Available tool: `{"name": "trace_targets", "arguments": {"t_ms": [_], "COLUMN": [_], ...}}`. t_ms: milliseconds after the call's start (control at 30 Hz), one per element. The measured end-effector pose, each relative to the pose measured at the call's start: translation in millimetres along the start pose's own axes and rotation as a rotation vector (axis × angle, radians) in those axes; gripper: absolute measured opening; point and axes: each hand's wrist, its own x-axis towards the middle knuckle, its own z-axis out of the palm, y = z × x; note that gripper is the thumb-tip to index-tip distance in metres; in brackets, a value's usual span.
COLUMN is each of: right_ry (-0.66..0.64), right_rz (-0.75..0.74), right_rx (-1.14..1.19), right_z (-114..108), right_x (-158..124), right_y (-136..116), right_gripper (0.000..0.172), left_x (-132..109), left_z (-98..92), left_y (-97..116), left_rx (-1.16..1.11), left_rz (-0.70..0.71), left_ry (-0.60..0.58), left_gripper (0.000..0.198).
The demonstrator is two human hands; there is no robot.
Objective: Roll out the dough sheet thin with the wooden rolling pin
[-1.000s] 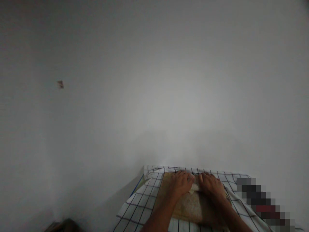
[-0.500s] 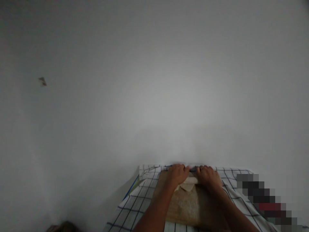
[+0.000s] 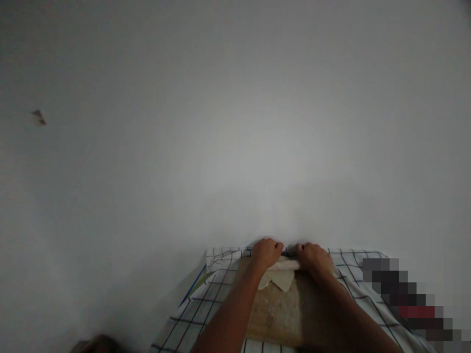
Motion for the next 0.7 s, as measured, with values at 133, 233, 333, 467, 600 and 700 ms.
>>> {"name": "trace_targets", "arguments": {"t_ms": [133, 233, 333, 467, 600, 700], "right_ry": [0.029, 0.033, 0.040, 0.078, 0.092, 0.143], "right_rz": [0.015, -0.022, -0.084, -0.179, -0.226, -0.271], "right_rx": [-0.015, -0.021, -0.043, -0.124, -0.177, -0.211], "right_z": [-0.9, -1.8, -5.1, -9.7, -8.9, -6.5], "right_x": [-5.7, -11.9, -21.0, -37.7, -52.5, -61.5], "right_y": [-1.6, -0.6, 1.9, 5.3, 7.8, 9.3], "right_gripper": [0.053, 0.053, 0.051, 0.044, 0.038, 0.036], "left_x": [-2.1, -7.8, -15.5, -30.1, -46.5, -55.0], "left_z": [1.5, 1.0, 0.2, 1.8, 11.2, 23.8], "left_y": [-0.9, -0.2, 1.8, 5.4, 6.6, 5.4], "left_rx": [-0.001, 0.003, 0.014, 0.021, -0.017, -0.030], "left_rz": [0.017, 0.006, 0.001, 0.017, 0.030, 0.073], "left_ry": [0.003, -0.009, -0.020, 0.075, 0.198, 0.233], "left_gripper": [0.048, 0.045, 0.042, 0.040, 0.030, 0.028]}}
